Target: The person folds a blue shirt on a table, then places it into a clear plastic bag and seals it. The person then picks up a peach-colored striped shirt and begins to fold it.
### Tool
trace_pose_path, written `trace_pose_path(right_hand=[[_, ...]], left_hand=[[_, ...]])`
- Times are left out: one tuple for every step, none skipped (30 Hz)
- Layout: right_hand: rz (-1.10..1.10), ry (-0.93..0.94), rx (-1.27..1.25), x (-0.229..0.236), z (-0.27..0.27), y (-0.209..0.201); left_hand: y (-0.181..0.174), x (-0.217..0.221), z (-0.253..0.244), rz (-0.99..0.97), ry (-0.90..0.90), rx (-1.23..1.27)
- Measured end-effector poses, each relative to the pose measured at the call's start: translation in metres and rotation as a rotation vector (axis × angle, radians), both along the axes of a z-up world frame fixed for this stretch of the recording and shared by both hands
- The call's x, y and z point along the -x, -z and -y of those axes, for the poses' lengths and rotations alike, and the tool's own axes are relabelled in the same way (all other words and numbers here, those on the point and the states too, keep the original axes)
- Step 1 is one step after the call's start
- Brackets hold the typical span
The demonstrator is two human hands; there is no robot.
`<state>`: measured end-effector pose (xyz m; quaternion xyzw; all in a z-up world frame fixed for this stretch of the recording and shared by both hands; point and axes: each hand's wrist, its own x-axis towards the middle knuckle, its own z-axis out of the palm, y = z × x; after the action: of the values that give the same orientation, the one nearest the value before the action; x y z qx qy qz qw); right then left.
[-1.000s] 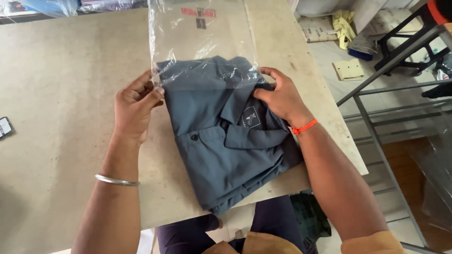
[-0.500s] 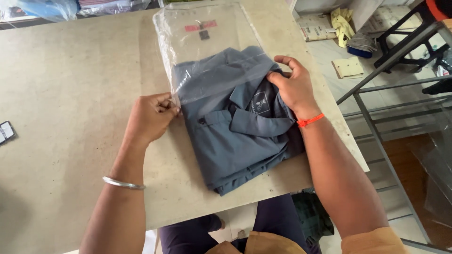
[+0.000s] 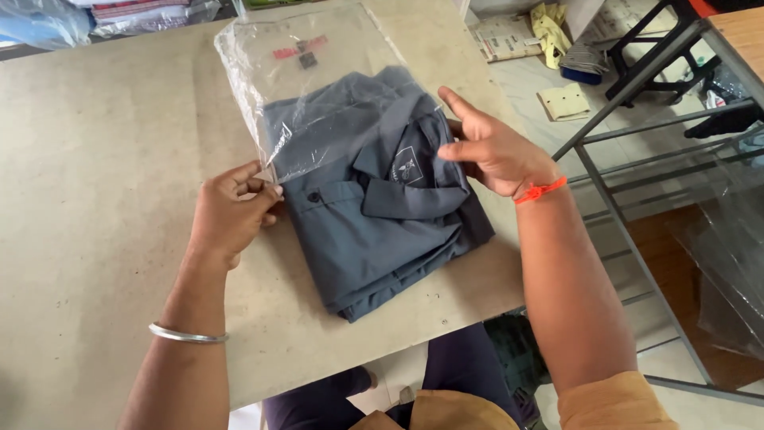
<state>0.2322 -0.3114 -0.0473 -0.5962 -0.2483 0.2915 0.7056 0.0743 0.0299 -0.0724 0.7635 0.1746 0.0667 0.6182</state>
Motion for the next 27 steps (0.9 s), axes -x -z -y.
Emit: trace_pose_path(right_hand=[[-0.001,0.001,0.0,-0.002,0.0,0.003],[-0.018,-0.004,0.087,-0.005,0.0,0.007],[-0.036,-0.009,0.174,-0.007,0.0,0.01],[-0.037,-0.009,0.175,-0.006,-0.002,0.01],[-0.041,0.029,0.221,-0.006,-0.004,0.01],[-0.045,0.067,0.267,-0.006,-0.007,0.01],[-0.045,0.067,0.268,-0.007,-0.009,0.011],[-0.069,0.1,0.263,-0.007,-0.011,0.013],[-0.094,0.134,0.259,-0.007,-0.013,0.015],[-0.095,0.135,0.259,-0.007,-0.015,0.018],[-0.082,0.155,0.181,-0.007,-0.017,0.021],[-0.069,0.172,0.103,-0.008,-0.02,0.023],[-0.07,0.173,0.103,-0.007,-0.022,0.023],[-0.085,0.221,0.092,-0.007,-0.023,0.023],[-0.1,0.27,0.08,-0.007,-0.025,0.023],[-0.099,0.27,0.08,-0.008,-0.026,0.024],[-0.083,0.307,0.088,-0.009,-0.026,0.025],[-0.069,0.344,0.097,-0.01,-0.027,0.026],[-0.07,0.344,0.097,-0.008,-0.028,0.023],[-0.083,0.35,0.081,-0.006,-0.028,0.02],[-0.096,0.356,0.065,-0.004,-0.029,0.018],[-0.097,0.355,0.066,-0.005,-0.028,0.019],[-0.093,0.356,0.082,-0.005,-0.028,0.02],[-0.088,0.356,0.098,-0.006,-0.027,0.021],[-0.088,0.356,0.098,-0.007,-0.027,0.022],[-0.056,0.371,0.128,-0.008,-0.027,0.023],[-0.025,0.385,0.158,-0.008,-0.027,0.024]], left_hand=[[0.0,0.0,0.0,-0.001,0.001,0.0],[-0.001,-0.001,0.0,-0.011,-0.01,0.015],[-0.001,-0.001,0.001,-0.021,-0.021,0.03],[-0.001,0.0,0.001,-0.022,-0.022,0.031],[-0.001,0.0,0.002,0.003,0.003,0.012],[-0.002,0.001,0.003,0.028,0.028,-0.007],[-0.004,0.002,0.003,0.028,0.028,-0.007],[-0.006,0.002,0.004,0.007,0.044,-0.053],[-0.008,0.003,0.005,-0.013,0.059,-0.1],[-0.009,0.003,0.006,-0.014,0.061,-0.1],[-0.009,0.003,0.006,-0.035,0.035,-0.103],[-0.009,0.002,0.007,-0.056,0.008,-0.107],[-0.005,0.001,0.004,-0.056,0.009,-0.107],[0.0,0.0,0.002,-0.044,-0.01,-0.096],[0.005,-0.001,-0.001,-0.031,-0.03,-0.084],[0.005,-0.002,0.0,-0.03,-0.03,-0.084],[0.005,-0.002,0.0,-0.026,-0.028,-0.09],[0.005,-0.001,0.0,-0.024,-0.026,-0.095],[0.0,-0.001,0.004,-0.025,-0.027,-0.094],[-0.004,0.0,0.007,-0.047,-0.056,-0.109],[-0.009,0.001,0.01,-0.069,-0.086,-0.124],[-0.01,0.002,0.011,-0.07,-0.086,-0.124],[-0.012,0.003,0.013,-0.082,-0.088,-0.144],[-0.015,0.003,0.014,-0.092,-0.089,-0.164],[-0.014,0.004,0.013,-0.092,-0.089,-0.164],[-0.013,0.005,0.012,-0.058,-0.072,-0.309],[-0.013,0.006,0.011,-0.025,-0.055,-0.455]])
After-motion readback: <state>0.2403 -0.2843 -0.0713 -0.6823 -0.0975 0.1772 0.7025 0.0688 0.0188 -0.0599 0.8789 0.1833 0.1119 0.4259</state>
